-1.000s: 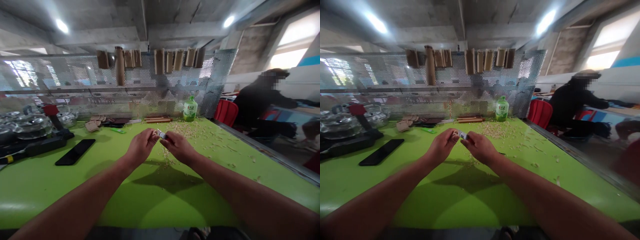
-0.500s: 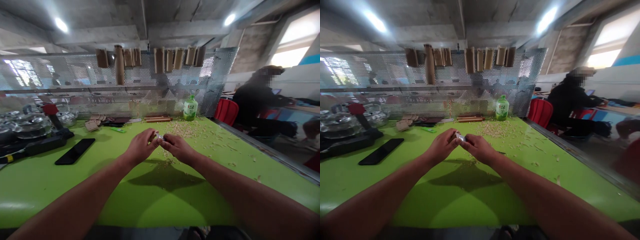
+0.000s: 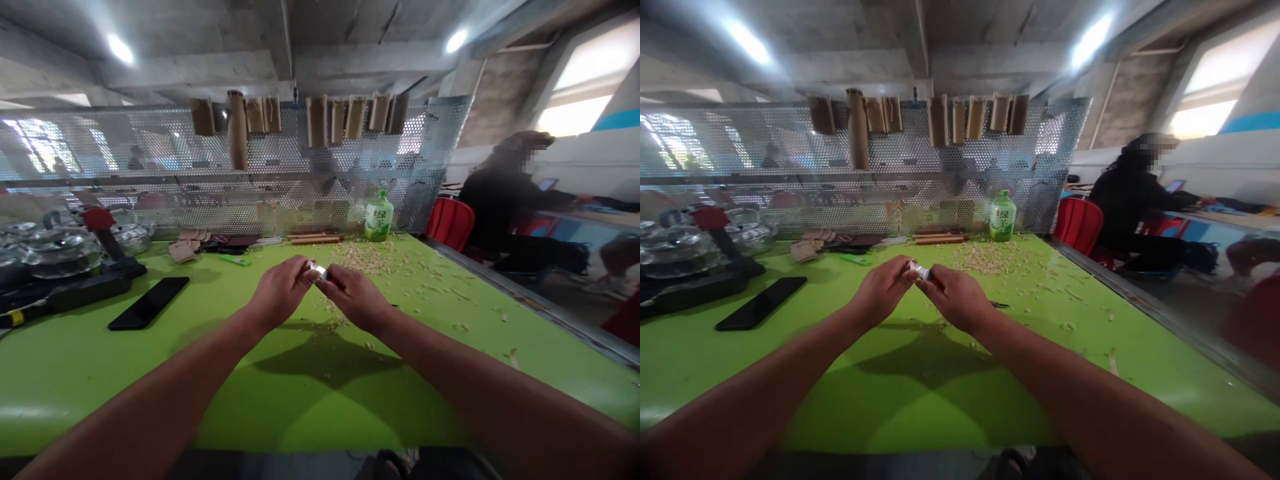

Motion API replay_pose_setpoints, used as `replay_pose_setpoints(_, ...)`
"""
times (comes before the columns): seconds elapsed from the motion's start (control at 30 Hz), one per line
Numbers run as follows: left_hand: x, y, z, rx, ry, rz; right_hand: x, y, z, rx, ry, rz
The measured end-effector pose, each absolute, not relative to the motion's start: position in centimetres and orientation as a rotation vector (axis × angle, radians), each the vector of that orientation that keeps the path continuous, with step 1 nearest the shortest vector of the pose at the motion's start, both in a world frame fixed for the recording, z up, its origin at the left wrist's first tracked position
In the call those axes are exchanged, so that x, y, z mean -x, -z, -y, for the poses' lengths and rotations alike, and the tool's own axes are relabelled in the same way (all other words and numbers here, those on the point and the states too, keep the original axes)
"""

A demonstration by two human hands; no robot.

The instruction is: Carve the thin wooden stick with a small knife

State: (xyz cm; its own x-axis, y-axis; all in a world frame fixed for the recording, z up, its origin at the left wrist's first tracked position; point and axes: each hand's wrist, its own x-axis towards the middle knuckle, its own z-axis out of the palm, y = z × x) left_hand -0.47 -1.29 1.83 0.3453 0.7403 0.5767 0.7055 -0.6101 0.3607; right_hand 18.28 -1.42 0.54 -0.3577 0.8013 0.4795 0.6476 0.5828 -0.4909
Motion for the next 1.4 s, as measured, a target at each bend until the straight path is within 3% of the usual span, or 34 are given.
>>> replay_pose_setpoints(0.2, 0.5, -1.3, 0.8, -2.436, -1.179, -1.367, -18.3, -0.5, 1.6, 1.161, -0.128, 2.029)
replay_pose_setpoints(0.4, 0.6, -1.5, 0.8, -2.416, -1.064, -1.346, -18.4, -0.3, 1.1, 1.035, -0.450, 2.046)
replay_pose_setpoints(0.93, 0.9, -2.0, 1.1, -2.683, -1.068, -1.372, -18.4, -0.9, 1.7, 0.992, -0.818, 2.076)
replay_pose_setpoints(1.17, 0.6, -2.0, 1.5, -2.651, -1.134, -1.445, -18.1, -0.6, 1.9, 1.162, -0.396, 2.065)
replay_pose_setpoints(1.4, 0.3, -1.7, 1.7, -2.545, -1.186, -1.417, -17.8, -0.5, 2.4, 1.261, -0.185, 2.052)
